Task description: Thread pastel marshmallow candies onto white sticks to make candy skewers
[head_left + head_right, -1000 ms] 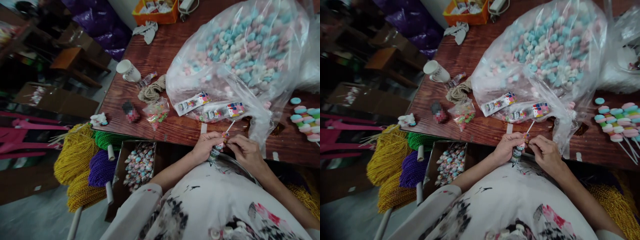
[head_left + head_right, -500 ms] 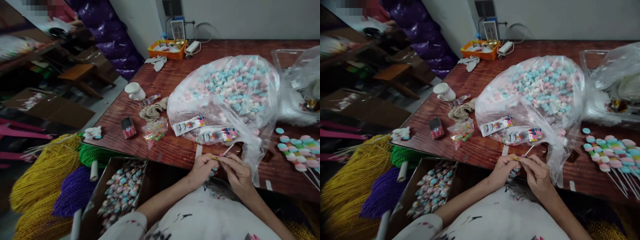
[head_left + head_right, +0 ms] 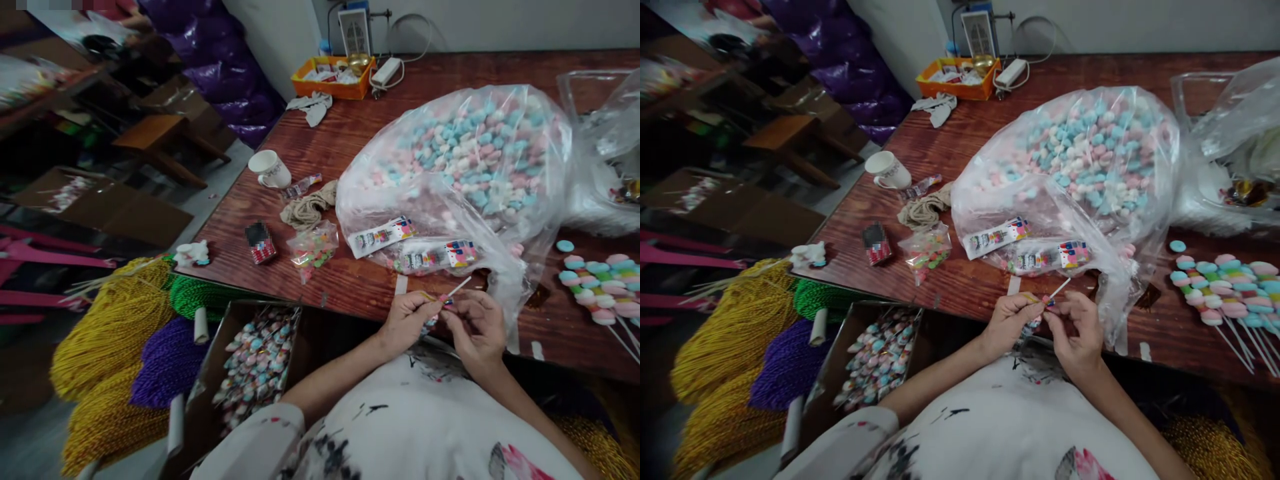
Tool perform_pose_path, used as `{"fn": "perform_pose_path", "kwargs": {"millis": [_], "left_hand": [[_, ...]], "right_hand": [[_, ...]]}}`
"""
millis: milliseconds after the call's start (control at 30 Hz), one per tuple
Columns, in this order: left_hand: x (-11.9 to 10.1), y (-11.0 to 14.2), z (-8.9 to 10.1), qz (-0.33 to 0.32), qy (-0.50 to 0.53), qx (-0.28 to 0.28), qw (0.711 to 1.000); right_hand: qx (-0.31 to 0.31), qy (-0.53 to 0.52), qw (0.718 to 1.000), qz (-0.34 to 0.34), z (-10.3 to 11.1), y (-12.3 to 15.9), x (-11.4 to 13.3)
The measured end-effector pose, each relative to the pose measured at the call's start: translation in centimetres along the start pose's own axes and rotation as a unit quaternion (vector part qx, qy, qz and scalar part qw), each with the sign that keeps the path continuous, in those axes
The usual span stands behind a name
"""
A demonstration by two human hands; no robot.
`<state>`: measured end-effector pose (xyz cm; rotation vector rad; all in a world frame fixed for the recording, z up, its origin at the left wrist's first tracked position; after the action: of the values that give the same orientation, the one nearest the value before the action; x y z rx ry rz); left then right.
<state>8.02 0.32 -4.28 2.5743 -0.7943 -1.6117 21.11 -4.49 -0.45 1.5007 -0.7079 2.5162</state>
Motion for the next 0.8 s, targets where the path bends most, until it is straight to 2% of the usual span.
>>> {"fn": "perform_pose_path", "kwargs": {"millis": [67, 167, 233, 300, 367, 433, 500, 567, 600, 667, 700, 800], "left_hand": [[0.1, 0.1, 0.0, 0.001, -0.003, -0.001, 1.000], [-0.2, 0.3, -0.2, -0.013, -0.043, 0.017, 0.999], [-0.8, 0.3, -0.4, -0.033, -0.098, 0.029, 0.994], [-1.0, 0.2, -0.6, -0.019, -0.128, 0.045, 0.991], [-0.1, 0.2, -0.8, 0.066, -0.098, 0.073, 0.990], [1.6, 0.9, -1.1, 0.196, -0.032, 0.107, 0.974], [3.0, 2.2, -1.7, 0.315, 0.017, 0.149, 0.937], [3.6, 3.5, -2.3, 0.392, 0.040, 0.198, 0.897], [3.6, 4.0, -2.7, 0.417, 0.047, 0.223, 0.880], [3.5, 4.6, -3.3, 0.451, 0.051, 0.267, 0.850], [3.3, 4.8, -3.6, 0.461, 0.049, 0.285, 0.839], [2.7, 4.8, -4.2, 0.475, 0.035, 0.322, 0.818]], "right_hand": [[0.037, -0.043, 0.997, -0.060, -0.6, 0.4, -0.9], [0.154, -0.082, 0.972, -0.155, -2.2, 1.1, -3.1], [0.215, -0.087, 0.958, -0.169, -2.7, 0.9, -4.1], [0.288, -0.081, 0.944, -0.135, -3.2, 0.3, -4.1], [0.362, -0.063, 0.928, -0.059, -3.6, -0.3, -2.9], [0.399, -0.028, 0.914, 0.071, -3.2, -0.6, -0.3], [0.379, 0.031, 0.892, 0.244, -2.0, -0.3, 3.2], [0.327, 0.093, 0.847, 0.409, -0.6, 0.8, 6.3], [0.299, 0.119, 0.822, 0.470, 0.0, 1.4, 7.4], [0.247, 0.143, 0.789, 0.544, 1.2, 2.2, 8.7], [0.229, 0.142, 0.782, 0.562, 1.6, 2.3, 9.0], [0.201, 0.120, 0.790, 0.567, 2.3, 2.1, 9.4]]}}
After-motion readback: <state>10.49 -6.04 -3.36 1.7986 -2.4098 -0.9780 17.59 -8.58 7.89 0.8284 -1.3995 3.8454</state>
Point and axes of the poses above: each hand's wrist, its own y-axis away from the middle knuckle, its own z-axis out of the back of the hand, x = y × z, the point moved 9 cm from there along -y, towards the middle knuckle, and after that the axes turned 13 degrees about y, right-handed, at the moved point
